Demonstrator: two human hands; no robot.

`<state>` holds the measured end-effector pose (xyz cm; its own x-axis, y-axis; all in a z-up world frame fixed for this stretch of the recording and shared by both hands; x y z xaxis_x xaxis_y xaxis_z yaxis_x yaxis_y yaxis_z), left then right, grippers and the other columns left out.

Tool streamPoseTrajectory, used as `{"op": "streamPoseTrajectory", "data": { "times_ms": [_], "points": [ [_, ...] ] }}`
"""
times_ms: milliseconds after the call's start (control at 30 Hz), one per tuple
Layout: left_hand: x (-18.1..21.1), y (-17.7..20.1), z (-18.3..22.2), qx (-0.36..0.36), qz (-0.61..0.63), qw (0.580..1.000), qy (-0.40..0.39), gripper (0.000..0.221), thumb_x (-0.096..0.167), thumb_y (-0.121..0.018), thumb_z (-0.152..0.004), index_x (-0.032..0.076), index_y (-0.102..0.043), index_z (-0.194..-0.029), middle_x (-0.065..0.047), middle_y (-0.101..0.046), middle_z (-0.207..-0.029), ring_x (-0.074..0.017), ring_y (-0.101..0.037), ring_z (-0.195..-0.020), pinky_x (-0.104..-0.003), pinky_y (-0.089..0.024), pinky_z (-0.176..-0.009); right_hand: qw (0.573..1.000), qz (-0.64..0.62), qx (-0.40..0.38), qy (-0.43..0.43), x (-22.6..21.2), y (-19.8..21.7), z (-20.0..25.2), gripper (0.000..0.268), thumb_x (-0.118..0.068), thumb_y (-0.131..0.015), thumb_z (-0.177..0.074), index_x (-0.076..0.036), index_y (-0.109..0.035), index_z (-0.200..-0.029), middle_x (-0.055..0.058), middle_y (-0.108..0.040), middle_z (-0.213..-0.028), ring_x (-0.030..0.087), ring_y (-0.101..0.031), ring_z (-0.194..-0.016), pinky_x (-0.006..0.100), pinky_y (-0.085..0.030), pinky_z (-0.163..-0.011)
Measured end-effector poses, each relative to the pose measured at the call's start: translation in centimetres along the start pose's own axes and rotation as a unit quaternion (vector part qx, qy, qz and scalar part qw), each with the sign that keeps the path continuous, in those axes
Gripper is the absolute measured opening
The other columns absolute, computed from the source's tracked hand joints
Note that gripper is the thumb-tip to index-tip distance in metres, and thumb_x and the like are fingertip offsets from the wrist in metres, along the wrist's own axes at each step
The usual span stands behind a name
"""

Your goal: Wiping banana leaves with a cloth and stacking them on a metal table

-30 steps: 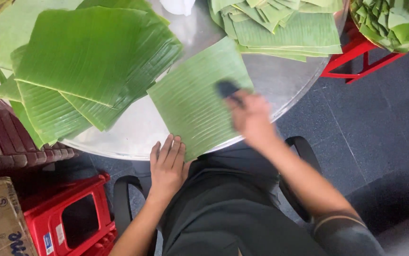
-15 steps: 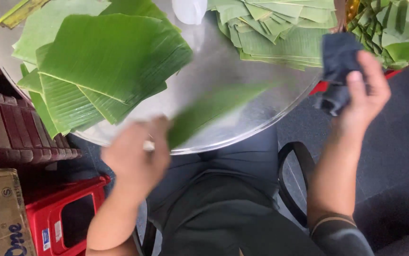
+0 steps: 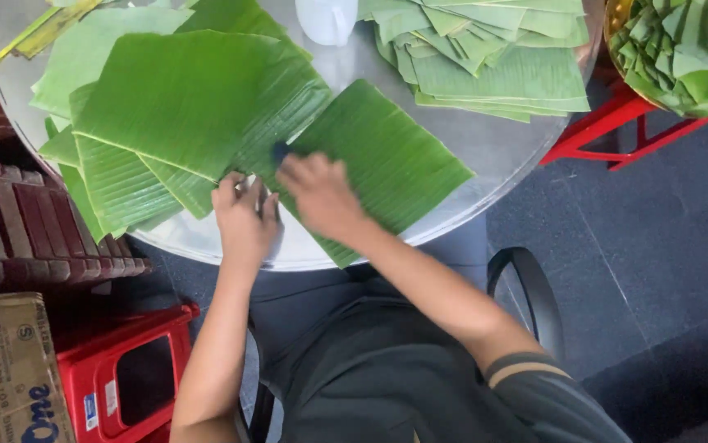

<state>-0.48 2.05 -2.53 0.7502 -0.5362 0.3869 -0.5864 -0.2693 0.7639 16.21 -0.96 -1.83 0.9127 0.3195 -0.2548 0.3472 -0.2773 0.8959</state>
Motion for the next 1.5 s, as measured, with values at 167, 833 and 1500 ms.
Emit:
{"op": "streamPoseTrajectory", "data": {
  "times_ms": [167, 833, 1500],
  "points": [
    [-0.2, 0.9, -0.3, -0.02, -0.034, 0.998, -0.045, 0.035, 0.018, -0.084, -0.079, 0.006, -0.08, -0.112, -0.013, -0.057, -0.117, -0.0331, -0.059, -0.087, -0.043, -0.053, -0.072, 0.996, -0.002, 0.001, 0.094, 4.4, -2.8, -1.4, 0.035, -0.005, -0.067, -0.08, -0.011, -0.076, -0.114, 0.005, -0.066, -0.125, 0.033, -0.058, -0.104, 0.047, -0.047, -0.073],
    [-0.9, 0.7, -3.1, -0.162, 0.064, 0.975, 0.14, 0.057, 0.014, -0.097, -0.069, 0.001, -0.074, -0.12, -0.017, -0.058, -0.114, -0.0428, -0.061, -0.106, -0.048, -0.051, -0.097, 0.993, 0.103, 0.052, -0.009, 12.7, 5.4, 8.0, 0.036, -0.012, -0.059, -0.088, -0.008, -0.072, -0.121, 0.01, -0.063, -0.125, 0.032, -0.057, -0.098, 0.041, -0.045, -0.072],
    [2.5, 6.1, -7.5, 0.108, 0.217, 0.959, 0.147, 0.06, -0.014, -0.089, -0.083, 0.017, -0.062, -0.126, 0.004, -0.045, -0.066, -0.0114, -0.049, -0.065, -0.025, -0.045, -0.068, 0.945, -0.005, 0.177, -0.274, 23.8, 14.7, 18.3, 0.035, 0.009, -0.075, -0.093, 0.0, -0.078, -0.126, 0.016, -0.069, -0.126, 0.038, -0.062, -0.114, 0.043, -0.045, -0.095]
  ]
}}
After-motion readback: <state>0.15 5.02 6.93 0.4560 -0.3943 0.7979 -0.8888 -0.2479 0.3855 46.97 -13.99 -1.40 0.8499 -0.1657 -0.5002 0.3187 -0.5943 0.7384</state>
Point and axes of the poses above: each hand's wrist, its own z-axis away from the middle knuckle, its own y-axis out of the back of the hand, x = y × z, the point moved 2 cm from there along -z, towards the middle knuckle
